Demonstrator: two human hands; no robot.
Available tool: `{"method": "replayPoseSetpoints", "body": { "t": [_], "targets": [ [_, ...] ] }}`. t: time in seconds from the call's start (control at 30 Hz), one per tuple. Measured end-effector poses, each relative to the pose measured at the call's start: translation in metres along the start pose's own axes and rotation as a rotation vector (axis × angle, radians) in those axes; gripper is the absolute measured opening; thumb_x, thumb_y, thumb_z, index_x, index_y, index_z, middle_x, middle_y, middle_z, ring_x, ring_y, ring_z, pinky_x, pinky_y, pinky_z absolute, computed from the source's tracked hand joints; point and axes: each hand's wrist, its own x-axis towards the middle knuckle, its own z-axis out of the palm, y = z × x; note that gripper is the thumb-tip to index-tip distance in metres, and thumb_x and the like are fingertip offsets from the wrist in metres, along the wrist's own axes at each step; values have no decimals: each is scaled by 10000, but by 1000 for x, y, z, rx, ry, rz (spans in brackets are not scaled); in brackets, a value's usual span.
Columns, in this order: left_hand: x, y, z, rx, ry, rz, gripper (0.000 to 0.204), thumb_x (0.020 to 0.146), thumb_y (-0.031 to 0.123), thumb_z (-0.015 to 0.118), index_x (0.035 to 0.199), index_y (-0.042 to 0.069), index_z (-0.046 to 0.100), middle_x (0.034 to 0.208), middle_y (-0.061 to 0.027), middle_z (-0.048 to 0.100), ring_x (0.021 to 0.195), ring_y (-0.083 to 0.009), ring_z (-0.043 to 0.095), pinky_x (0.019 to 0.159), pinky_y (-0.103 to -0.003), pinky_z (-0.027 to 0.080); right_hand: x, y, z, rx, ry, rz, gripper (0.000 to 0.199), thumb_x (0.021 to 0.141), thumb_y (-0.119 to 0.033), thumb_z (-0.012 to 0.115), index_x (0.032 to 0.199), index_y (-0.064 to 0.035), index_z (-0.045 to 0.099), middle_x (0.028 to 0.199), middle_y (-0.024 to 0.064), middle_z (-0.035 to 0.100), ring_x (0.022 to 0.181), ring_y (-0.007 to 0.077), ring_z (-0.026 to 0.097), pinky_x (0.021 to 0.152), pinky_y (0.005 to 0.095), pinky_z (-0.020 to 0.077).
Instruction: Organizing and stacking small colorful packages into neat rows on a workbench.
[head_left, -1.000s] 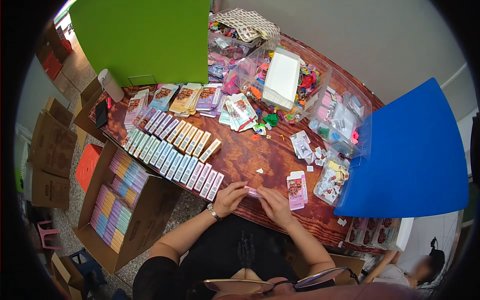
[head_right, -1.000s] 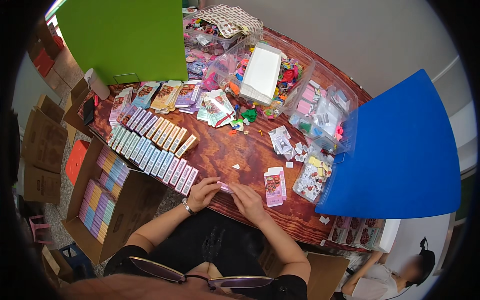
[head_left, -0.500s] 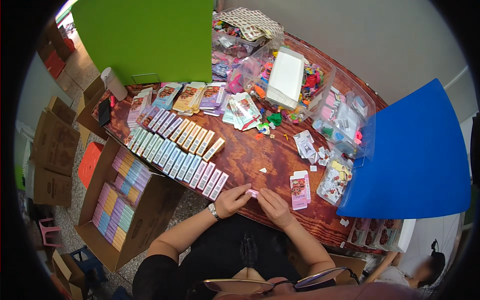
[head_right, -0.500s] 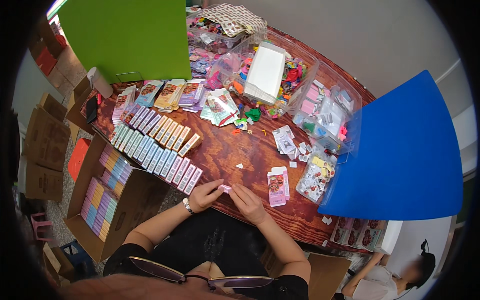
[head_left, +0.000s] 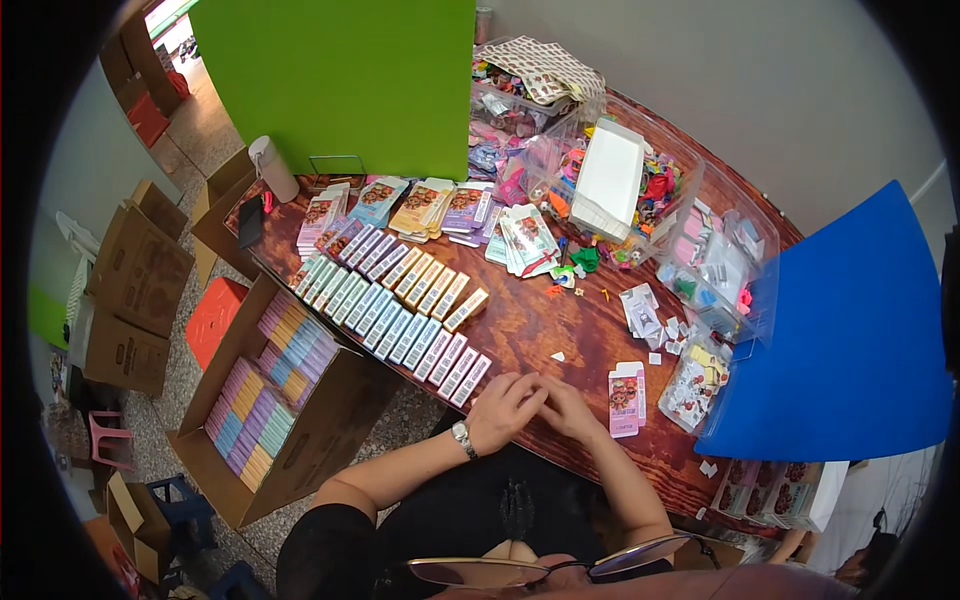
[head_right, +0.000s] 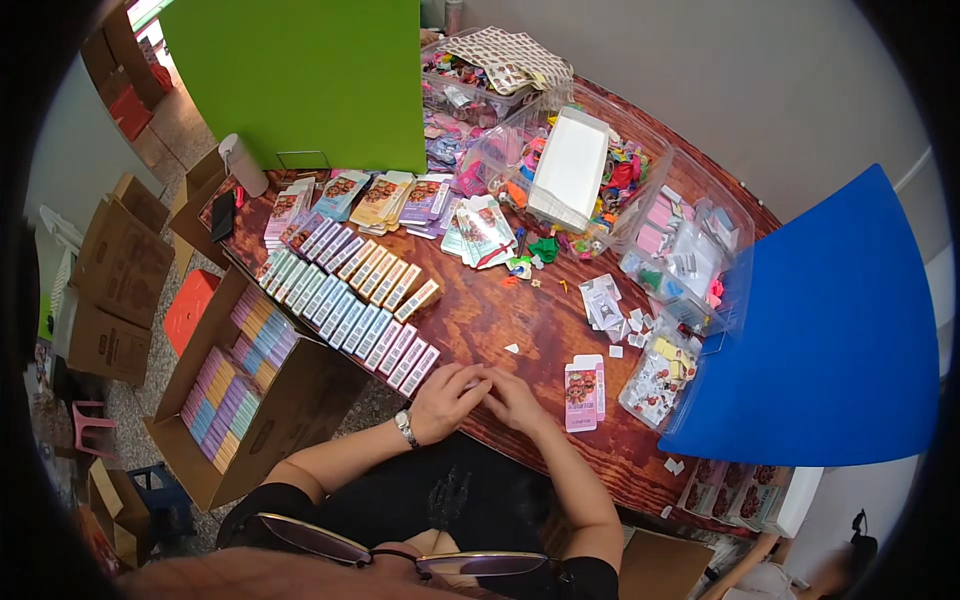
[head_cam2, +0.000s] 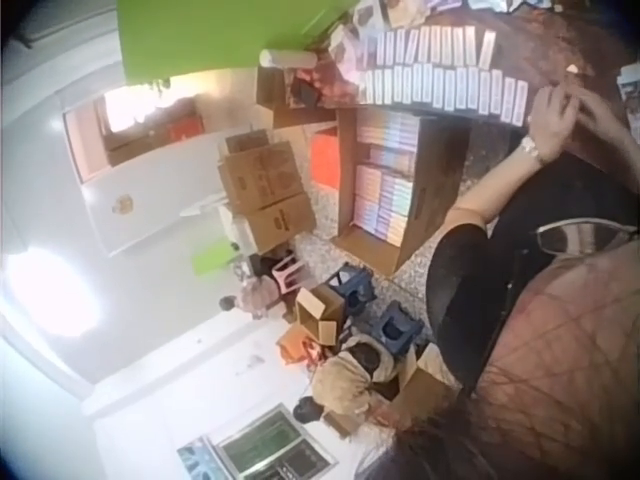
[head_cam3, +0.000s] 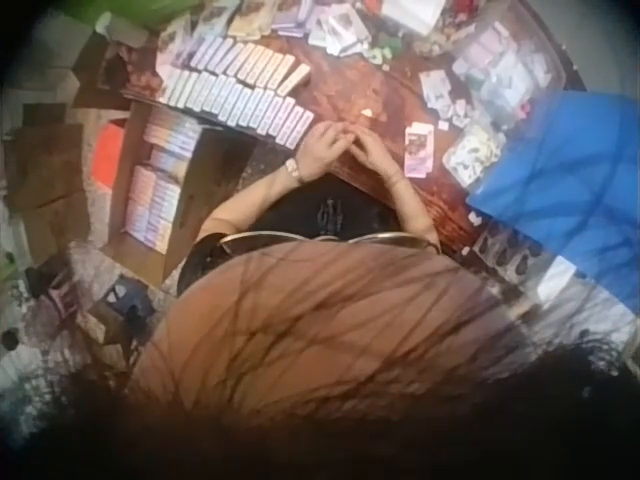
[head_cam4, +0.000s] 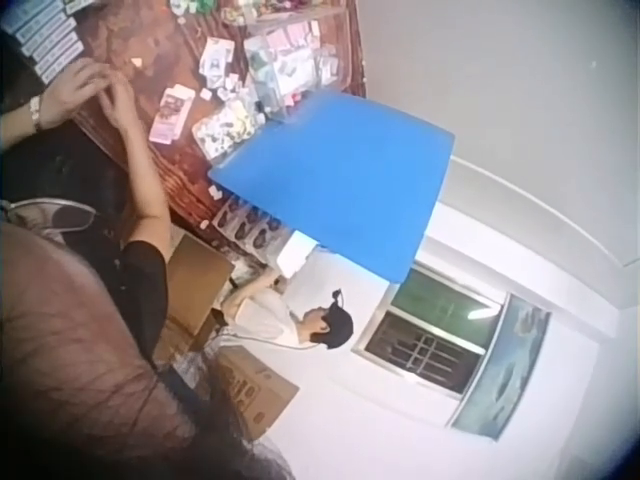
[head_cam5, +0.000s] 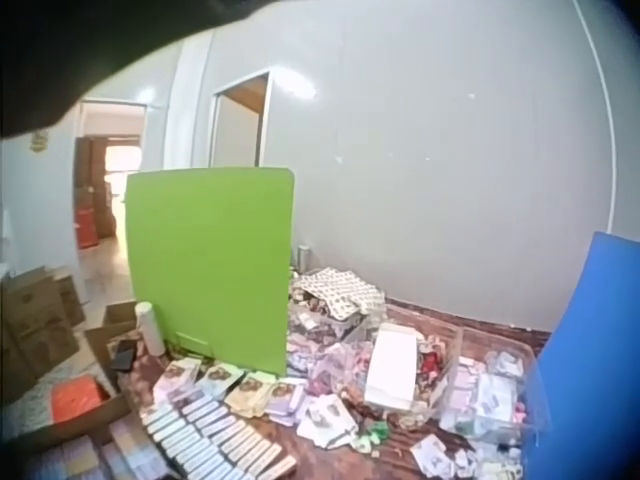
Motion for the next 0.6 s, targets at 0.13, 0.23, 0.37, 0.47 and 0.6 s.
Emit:
{"method": "replayPoseSetpoints", "body": {
  "t": [0.13,0.23,0.37,0.47,0.6],
  "targets": [
    [-8,3,10,-167,-56,148,357,754,82,598,1098,-5,631,1126,-145,606,984,-299,597,862,-393,509,26,51,40,10,-65,-48,436,893,-139,637,1318,-87,555,1123,162,605,1019,368,618,869,403,513],
    [-28,-5,11,-83,-164,166,357,759,112,599,1099,9,632,1113,-135,611,991,-289,600,848,-388,506,34,18,38,-369,-115,143,493,932,-243,611,1399,-141,493,1188,177,577,1024,392,614,838,447,527],
    [-40,-24,19,-7,-193,108,348,786,142,587,1110,19,629,1119,-123,609,997,-280,596,836,-376,500,-12,5,-21,-559,239,136,477,921,-245,632,1362,-111,507,1141,174,606,1042,368,605,829,456,523],
    [-40,-23,21,71,-245,106,336,802,144,576,1112,23,626,1123,-122,606,1008,-275,583,848,-379,485,-65,32,-52,-722,373,428,546,846,-290,744,1284,-59,515,1085,198,599,1032,379,588,860,466,512],
    [-38,-16,27,122,-359,89,374,806,185,640,1148,39,609,1145,-122,597,1038,-280,560,880,-400,454,-93,32,-67,-647,295,954,877,718,-423,852,1387,-69,410,1219,201,551,1112,407,574,892,485,511]
  ]
}}
